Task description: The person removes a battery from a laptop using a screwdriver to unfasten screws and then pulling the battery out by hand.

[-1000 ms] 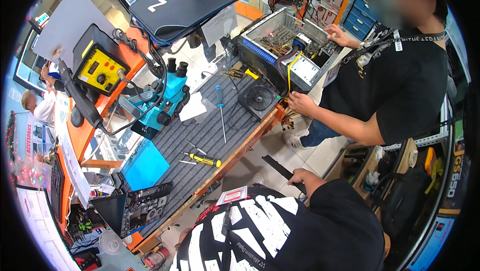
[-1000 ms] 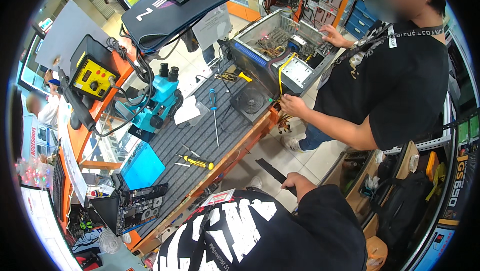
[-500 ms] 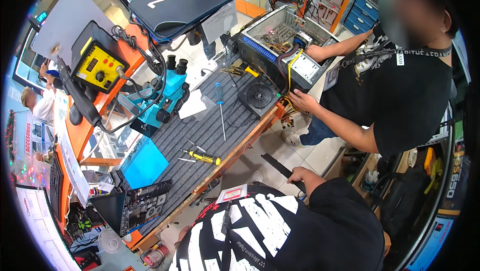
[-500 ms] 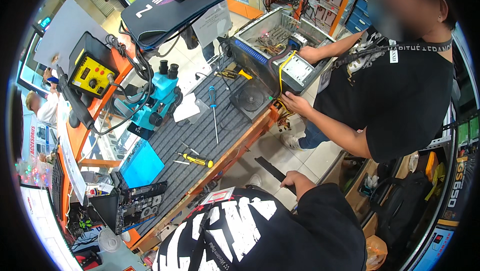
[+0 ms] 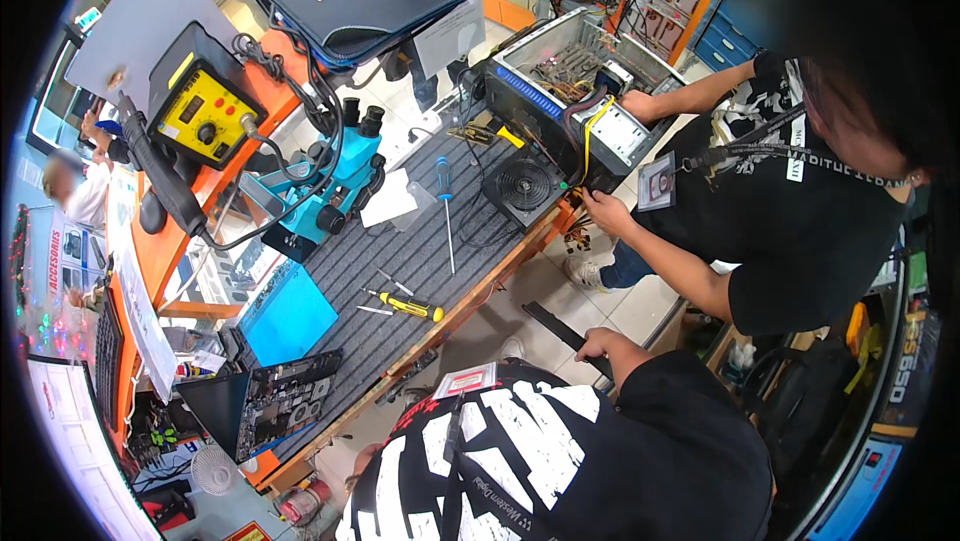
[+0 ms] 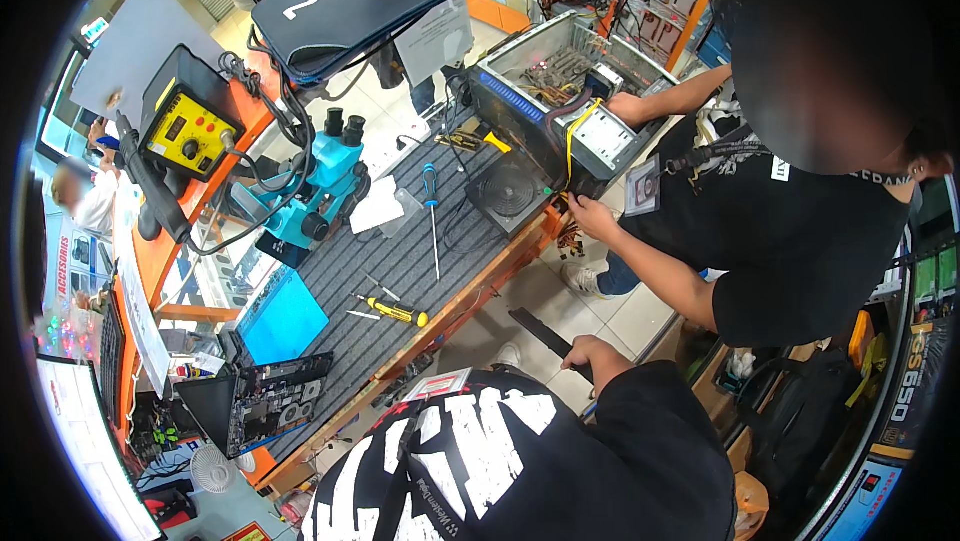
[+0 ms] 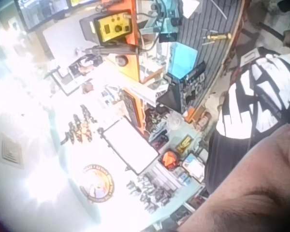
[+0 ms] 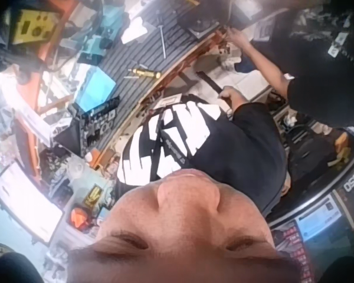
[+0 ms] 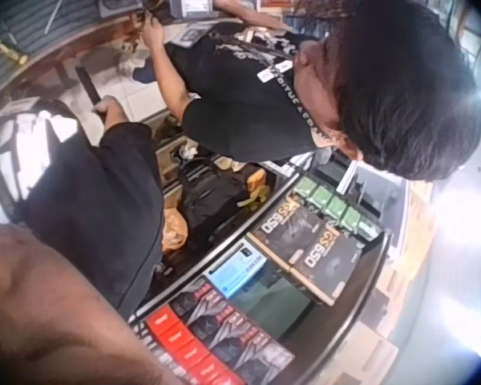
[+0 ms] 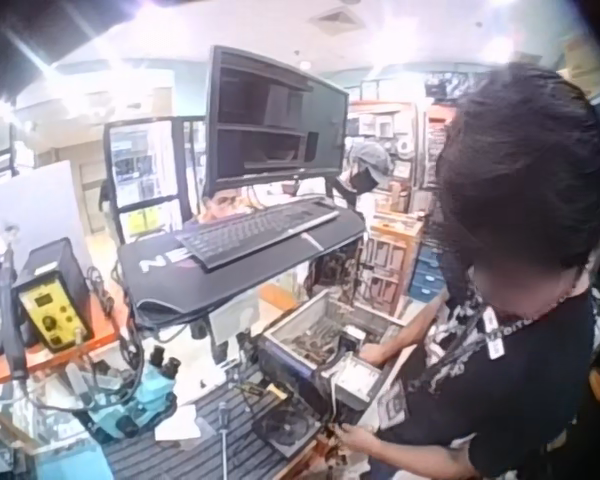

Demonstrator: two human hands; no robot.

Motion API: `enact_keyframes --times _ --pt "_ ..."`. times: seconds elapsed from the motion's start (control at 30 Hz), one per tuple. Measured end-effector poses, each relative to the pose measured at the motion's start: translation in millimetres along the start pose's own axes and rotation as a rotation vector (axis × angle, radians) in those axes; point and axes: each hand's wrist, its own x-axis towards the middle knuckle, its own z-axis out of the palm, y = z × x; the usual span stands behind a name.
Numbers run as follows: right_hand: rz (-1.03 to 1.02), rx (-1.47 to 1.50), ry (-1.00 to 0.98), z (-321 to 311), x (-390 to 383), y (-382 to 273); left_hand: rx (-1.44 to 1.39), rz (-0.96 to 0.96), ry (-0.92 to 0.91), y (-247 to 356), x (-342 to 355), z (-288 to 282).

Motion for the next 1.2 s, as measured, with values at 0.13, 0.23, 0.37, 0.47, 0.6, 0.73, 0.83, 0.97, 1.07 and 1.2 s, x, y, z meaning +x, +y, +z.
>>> enact_keyframes --times 0.13,0.23,0.37,0.47,0.6,0.73,0.83,0.97,1.07,1.2 --pt "-0.019 -0.015 0.011 1 3 -2 0.028 -0.008 -0.005 0 -4 2" --pt "-0.016 0.002 0.01 -1 -2 -4 0.084 -0.022 0.0 -2 -5 3" --pt "0.008 0.045 0.0 -7 -14 -8 0.136 -0.029 0.0 -9 1 5" --pt "-0.032 0.085 0.014 -10 -23 -14 -0.018 0.016 -0.032 -21 8 5" --pt "-0.215 0.035 0.095 -19 -34 -29 0.112 0.023 0.015 -39 18 4" --pt "-0.372 0.166 0.142 -34 -49 -66 0.182 0.137 0.058 -53 26 6" --pt "-0.576 0.249 0.305 -40 -63 -116 -0.126 0.057 -0.01 -52 26 7" --pt "-0.561 0.034 0.605 -50 -86 -194 0.102 0.035 0.078 -35 6 11" --pt "-0.583 -0.031 0.698 -55 -92 -250 0.087 0.042 0.054 -16 -5 12" --pt "-0.543 -0.188 0.729 -61 -80 -307 0.148 0.053 0.067 -4 -11 12"
